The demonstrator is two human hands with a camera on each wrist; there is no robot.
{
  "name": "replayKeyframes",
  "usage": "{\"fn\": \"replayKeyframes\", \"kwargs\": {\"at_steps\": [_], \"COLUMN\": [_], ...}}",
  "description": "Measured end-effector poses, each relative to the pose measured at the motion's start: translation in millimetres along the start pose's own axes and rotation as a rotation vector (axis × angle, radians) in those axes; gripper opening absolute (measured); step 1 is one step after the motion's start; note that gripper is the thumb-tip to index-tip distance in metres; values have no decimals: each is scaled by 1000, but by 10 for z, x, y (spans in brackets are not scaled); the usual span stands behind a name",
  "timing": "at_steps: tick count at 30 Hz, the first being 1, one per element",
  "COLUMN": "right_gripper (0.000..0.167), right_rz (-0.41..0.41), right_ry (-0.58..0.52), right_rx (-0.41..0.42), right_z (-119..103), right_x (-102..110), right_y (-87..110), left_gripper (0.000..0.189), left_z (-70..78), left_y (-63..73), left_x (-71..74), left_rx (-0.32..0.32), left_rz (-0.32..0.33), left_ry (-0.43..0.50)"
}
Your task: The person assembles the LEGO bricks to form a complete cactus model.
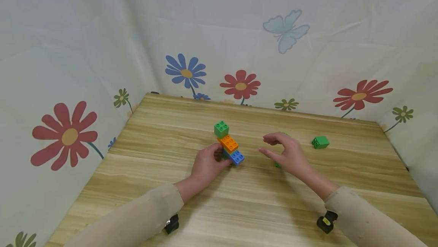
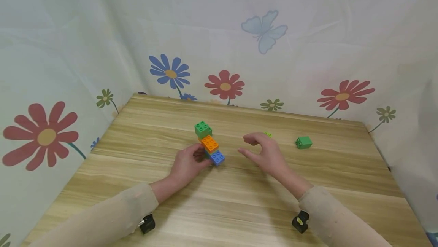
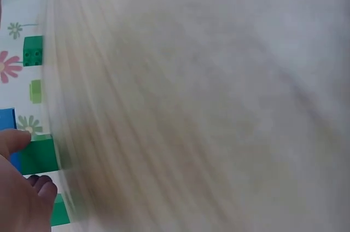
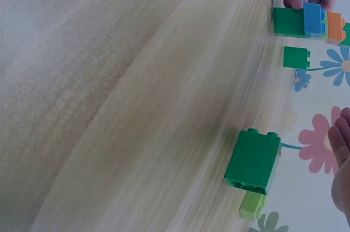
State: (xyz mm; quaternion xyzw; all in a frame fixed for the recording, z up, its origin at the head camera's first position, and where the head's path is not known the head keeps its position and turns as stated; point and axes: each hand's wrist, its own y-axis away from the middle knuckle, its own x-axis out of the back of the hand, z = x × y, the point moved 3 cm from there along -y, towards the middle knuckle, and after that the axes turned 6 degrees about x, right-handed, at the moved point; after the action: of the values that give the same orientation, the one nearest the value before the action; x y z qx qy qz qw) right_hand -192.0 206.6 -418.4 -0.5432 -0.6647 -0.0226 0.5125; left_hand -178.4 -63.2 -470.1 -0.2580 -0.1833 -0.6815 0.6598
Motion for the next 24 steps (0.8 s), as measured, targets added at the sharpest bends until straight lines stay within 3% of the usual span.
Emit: {"fn": "replayKeyframes", "kwargs": {"at_steps": [6,11,24], "right_gripper": [39,39,37], "right_rz": [-7,-17,-9], "right_ry": [6,6,7], "right_rx": [-11,-24,4], "right_z": [-1,2,20], "right_x": [13,14,-2], "right_y": [6,12,24], "left_gripper": [54,55,51], "left_z": [-1,-2,13], "left_y": [39,57,37], "left_x": [70,93,42], "left_rx": [54,62,111], "left_rz": [-53,-70,11], "left_ry": [85,133,258]}}
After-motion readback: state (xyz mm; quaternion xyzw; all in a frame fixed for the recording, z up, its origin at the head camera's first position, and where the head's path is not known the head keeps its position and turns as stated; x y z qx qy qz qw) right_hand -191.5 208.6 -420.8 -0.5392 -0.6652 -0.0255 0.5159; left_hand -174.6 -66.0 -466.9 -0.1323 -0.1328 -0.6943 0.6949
